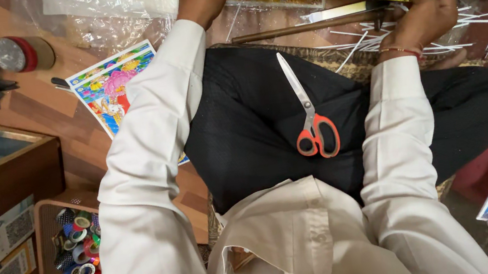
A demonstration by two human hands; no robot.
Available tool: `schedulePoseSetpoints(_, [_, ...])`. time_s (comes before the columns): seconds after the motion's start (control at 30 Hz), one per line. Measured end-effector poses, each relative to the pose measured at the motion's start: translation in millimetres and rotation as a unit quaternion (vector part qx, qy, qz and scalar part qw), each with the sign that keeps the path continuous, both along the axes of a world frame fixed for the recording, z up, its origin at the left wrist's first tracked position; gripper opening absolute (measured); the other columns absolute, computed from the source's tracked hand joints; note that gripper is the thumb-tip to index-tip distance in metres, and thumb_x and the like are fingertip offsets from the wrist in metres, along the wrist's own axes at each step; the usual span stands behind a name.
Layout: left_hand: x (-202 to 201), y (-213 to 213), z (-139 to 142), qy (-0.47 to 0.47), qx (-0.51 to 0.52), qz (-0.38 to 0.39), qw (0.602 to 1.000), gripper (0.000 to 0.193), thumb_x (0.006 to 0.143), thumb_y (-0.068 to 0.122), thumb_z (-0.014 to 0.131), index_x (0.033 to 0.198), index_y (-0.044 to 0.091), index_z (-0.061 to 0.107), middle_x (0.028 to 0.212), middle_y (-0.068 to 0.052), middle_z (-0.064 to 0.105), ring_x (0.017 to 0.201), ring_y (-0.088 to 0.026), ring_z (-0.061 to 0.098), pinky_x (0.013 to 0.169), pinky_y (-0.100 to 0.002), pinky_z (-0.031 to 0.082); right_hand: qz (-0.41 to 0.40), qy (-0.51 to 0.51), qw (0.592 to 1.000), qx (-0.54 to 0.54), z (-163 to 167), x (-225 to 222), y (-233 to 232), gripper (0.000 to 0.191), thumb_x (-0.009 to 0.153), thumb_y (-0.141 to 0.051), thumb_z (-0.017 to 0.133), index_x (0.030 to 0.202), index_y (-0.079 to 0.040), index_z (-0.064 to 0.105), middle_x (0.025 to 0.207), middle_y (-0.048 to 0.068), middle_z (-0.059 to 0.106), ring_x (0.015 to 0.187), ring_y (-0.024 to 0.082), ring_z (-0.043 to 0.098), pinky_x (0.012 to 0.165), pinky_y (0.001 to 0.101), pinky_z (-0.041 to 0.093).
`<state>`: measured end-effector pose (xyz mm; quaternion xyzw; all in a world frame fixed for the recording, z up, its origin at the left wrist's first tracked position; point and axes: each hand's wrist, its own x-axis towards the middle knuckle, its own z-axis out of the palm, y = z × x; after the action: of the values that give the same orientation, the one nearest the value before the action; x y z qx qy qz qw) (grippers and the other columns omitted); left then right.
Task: The person sits cross-legged and uses scissors to trim the edges of printed sheets with decorative borders. They repeatedly pick up sheets, cut along the edges, and place the trimmed sheets into a stack.
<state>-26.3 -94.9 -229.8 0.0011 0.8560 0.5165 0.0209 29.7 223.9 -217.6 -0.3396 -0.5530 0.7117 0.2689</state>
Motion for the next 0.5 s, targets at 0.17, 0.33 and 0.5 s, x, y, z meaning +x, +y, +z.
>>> schedulePoseSetpoints(0.17, [-1.1,-1.0,-6.9,-0.022,-0.054,0.01,0.998,0.028,0.084,0.027,0.086,0.089,0.001,0.077,0.072,-0.012,0.075,0.061,-0.021,0.074,0.061,-0.035,0.058,0.01,0.038,0.999,0.013,-19.3,-1.3,10.8,0.021,0.078,0.017,0.067,0.098,0.011,0.074,0.093,0.022,0.077,0.074,0.027,0.077,0.056,0.033,0.065])
schedulePoseSetpoints(0.33, [-1.8,-0.9,-10.5,-0.01,-0.056,0.007,0.998,0.028,0.083,0.026,0.087,0.088,0.0,0.077,0.072,-0.013,0.076,0.061,-0.021,0.074,0.06,-0.035,0.059,0.001,-0.022,1.0,0.01,-28.2,2.7,17.9,0.019,0.076,0.011,0.066,0.093,0.005,0.073,0.088,0.018,0.078,0.065,0.023,0.073,0.043,0.0271,0.052])
schedulePoseSetpoints(0.5, [-2.5,0.8,-9.8,-0.011,-0.083,-0.001,0.997,0.03,0.084,0.028,0.087,0.086,-0.001,0.077,0.07,-0.013,0.074,0.058,-0.02,0.073,0.058,-0.034,0.059,-0.003,-0.023,1.0,0.013,-25.5,2.6,17.1,0.021,0.077,0.012,0.07,0.097,0.006,0.074,0.092,0.02,0.081,0.067,0.023,0.076,0.045,0.0275,0.056])
